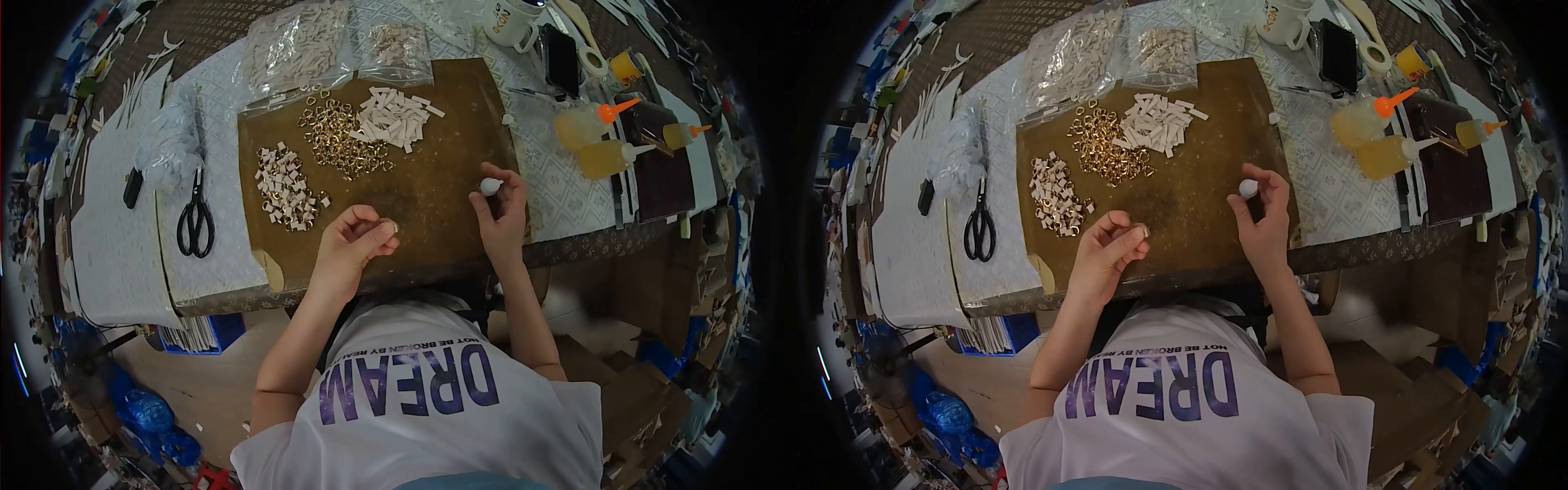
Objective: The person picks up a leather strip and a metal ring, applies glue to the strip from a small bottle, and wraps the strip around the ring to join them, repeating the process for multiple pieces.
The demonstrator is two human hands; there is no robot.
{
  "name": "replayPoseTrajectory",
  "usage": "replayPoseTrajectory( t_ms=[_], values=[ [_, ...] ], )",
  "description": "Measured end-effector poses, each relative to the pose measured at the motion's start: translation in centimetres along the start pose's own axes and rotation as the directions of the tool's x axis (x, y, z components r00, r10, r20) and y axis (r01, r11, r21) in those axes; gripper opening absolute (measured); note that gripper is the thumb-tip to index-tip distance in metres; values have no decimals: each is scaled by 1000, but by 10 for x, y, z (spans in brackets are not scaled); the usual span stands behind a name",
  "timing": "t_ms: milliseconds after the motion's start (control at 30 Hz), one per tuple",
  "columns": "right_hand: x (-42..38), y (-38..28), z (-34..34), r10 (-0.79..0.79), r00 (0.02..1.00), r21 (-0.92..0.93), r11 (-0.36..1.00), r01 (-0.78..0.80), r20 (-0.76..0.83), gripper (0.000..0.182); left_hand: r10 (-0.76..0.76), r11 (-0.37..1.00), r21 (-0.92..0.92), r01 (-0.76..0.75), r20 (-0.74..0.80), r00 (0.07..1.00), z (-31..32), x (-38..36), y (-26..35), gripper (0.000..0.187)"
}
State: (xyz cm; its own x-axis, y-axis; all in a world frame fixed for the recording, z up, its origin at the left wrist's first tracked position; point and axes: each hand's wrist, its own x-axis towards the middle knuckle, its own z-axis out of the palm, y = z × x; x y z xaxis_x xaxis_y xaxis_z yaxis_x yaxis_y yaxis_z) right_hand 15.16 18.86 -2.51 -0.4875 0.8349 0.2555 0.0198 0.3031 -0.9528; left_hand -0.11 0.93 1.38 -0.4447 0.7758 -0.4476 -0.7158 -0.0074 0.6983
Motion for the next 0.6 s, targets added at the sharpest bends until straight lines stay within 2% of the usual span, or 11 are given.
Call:
replayPoseTrajectory(
  t_ms=[100, 167, 200, 267, 333, 433, 500, 600],
  values=[
    [-6, -8, 0, -323, 936, -161, 940, 300, -141, 40, 29, 1000, -9, -29, -17, 999, -3, 0, 1, 20],
    [-15, -10, -1, -512, 847, -128, 858, 497, -146, 41, 63, 998, 12, -62, -18, 998, -7, 0, 2, 23],
    [-15, -18, 4, -496, 868, -59, 867, 496, 6, 32, 77, 997, 26, -77, -18, 997, -9, -2, 3, 24],
    [-3, -37, 33, -368, 914, -87, 918, 387, 172, 21, 95, 994, 63, -92, -53, 994, -10, -5, 5, 26],
    [13, -34, 64, -155, 964, -86, 980, 177, 215, 17, 121, 988, 107, -114, -63, 991, -16, -7, 6, 27],
    [44, -21, 95, -166, 965, -252, 944, 214, 201, 16, 160, 982, 112, -151, -76, 984, -21, -16, 10, 29],
    [60, -13, 107, -341, 905, -349, 840, 415, 256, 18, 180, 980, 104, -172, -79, 980, -28, -21, 11, 30],
    [68, -7, 118, -331, 887, -443, 775, 451, 323, 15, 190, 977, 114, -179, -88, 978, -40, -23, 10, 32]
  ],
)
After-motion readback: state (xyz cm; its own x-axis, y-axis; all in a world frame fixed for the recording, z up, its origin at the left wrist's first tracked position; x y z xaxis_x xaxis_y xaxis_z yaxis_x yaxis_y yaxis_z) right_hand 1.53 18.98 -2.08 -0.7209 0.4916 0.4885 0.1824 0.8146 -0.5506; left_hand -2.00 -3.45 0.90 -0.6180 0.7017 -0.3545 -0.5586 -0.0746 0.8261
